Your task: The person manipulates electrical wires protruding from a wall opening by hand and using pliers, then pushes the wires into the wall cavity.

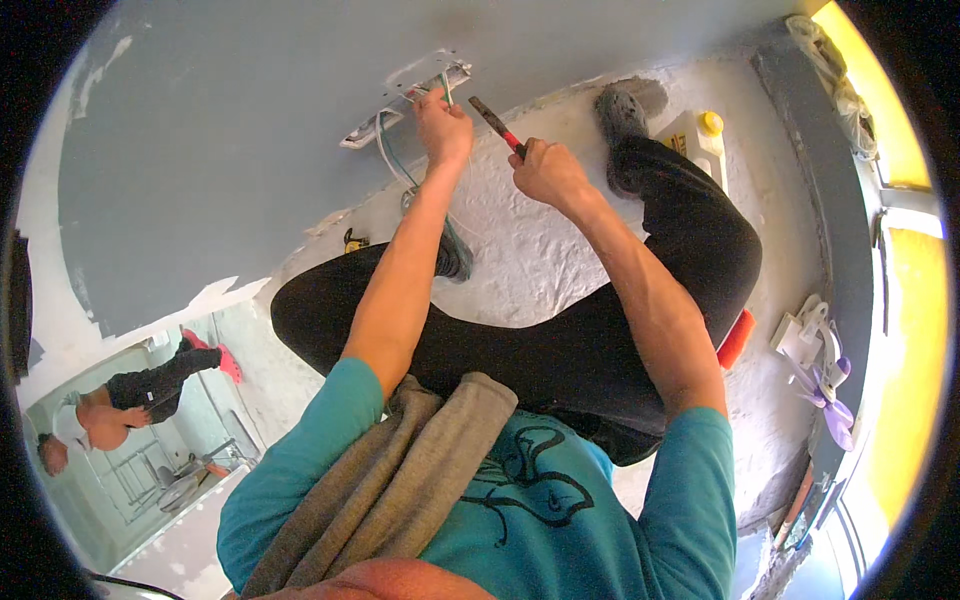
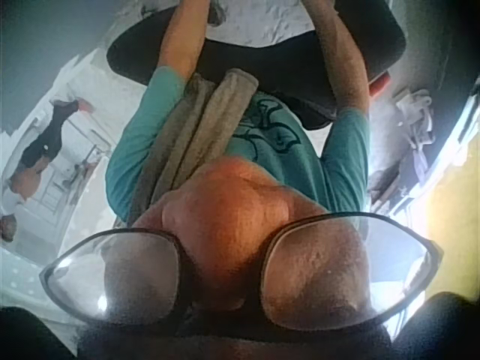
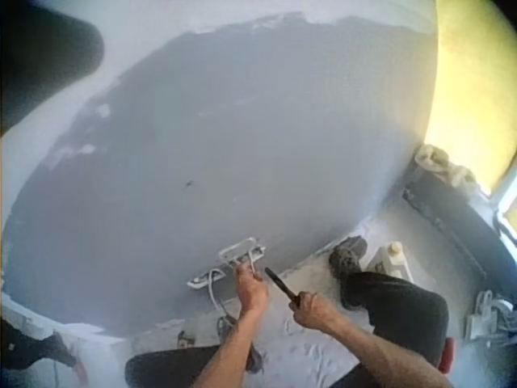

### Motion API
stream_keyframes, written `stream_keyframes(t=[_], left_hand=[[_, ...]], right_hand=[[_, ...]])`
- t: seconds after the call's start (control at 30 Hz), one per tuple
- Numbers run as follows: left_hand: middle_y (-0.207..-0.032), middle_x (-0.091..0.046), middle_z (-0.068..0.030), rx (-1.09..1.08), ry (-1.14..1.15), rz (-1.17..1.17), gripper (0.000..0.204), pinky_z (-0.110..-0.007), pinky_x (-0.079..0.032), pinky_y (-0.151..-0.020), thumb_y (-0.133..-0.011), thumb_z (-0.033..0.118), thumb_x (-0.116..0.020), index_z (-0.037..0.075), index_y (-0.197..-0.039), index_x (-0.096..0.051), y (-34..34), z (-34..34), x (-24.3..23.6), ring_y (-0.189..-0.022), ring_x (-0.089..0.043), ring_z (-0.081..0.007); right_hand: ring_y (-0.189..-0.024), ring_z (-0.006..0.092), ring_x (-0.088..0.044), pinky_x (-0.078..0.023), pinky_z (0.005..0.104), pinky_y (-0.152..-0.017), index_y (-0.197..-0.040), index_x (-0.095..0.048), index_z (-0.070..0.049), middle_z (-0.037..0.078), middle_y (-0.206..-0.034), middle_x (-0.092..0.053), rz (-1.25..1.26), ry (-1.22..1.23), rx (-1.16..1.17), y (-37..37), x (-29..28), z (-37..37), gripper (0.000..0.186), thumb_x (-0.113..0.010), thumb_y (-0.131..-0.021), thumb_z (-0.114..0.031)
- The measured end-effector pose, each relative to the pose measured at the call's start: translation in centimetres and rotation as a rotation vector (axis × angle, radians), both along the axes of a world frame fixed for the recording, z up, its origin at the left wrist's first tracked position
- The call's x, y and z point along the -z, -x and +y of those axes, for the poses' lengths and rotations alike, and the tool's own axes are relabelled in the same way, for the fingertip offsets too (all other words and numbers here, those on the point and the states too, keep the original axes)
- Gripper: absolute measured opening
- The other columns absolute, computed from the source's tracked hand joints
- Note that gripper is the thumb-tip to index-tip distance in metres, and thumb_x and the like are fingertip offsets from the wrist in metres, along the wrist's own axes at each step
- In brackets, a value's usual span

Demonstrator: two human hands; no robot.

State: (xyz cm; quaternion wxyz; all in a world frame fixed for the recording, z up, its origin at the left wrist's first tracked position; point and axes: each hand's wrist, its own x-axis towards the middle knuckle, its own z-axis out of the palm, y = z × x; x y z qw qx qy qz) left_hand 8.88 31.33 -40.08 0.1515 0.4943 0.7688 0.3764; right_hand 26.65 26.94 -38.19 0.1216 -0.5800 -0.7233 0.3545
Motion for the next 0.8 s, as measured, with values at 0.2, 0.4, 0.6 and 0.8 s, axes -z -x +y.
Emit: stream_keyframes(t=[0.2,0.4,0.6,0.8], left_hand=[[-0.125,-0.052,-0.0198,-0.081,0.115,-0.057,0.018,-0.048,-0.05,-0.089,-0.083,0.009,-0.068,0.003,-0.1,-0.068,1.3,0.1,0.0,-0.108,-0.06,-0.037],[-0.111,-0.063,-0.0199,-0.191,0.327,-0.058,0.019,-0.043,-0.051,-0.088,-0.084,0.022,-0.071,0.004,-0.09,-0.072,2.0,-0.1,1.3,-0.101,-0.064,-0.0345],[-0.076,-0.072,-0.0109,-0.074,0.222,-0.208,0.02,-0.037,-0.054,-0.071,-0.085,0.023,-0.07,0.008,-0.097,-0.075,4.7,0.0,1.5,-0.075,-0.07,-0.0245],[-0.076,-0.066,-0.0012,-0.054,0.177,-0.701,0.022,-0.029,-0.046,-0.061,-0.089,0.024,-0.072,0.005,-0.098,-0.074,6.0,-0.9,0.5,-0.067,-0.058,-0.0092]], right_hand=[[-0.077,0.0348,-0.07,-0.054,0.044,-0.072,-0.103,-0.064,0.002,0.019,-0.082,-0.071,0.263,-0.098,0.047,-0.1,-1.5,0.3,0.033,-0.06,-0.097,-0.031],[-0.068,0.0261,-0.07,-0.054,0.0385,-0.066,-0.098,-0.064,0.002,0.013,-0.077,-0.072,0.267,0.1,-0.033,-0.7,-3.0,0.9,0.028,-0.059,-0.099,-0.026],[-0.062,0.0168,-0.068,-0.053,0.0334,-0.061,-0.105,-0.063,0.004,0.009,-0.077,-0.07,0.209,0.24,-0.165,-0.8,-2.3,1.8,0.029,-0.058,-0.101,-0.025],[-0.065,0.0154,-0.067,-0.053,0.0317,-0.063,-0.109,-0.062,0.003,0.009,-0.08,-0.07,0.174,0.27,-0.273,-0.2,0.1,5.1,0.029,-0.057,-0.102,-0.024]])
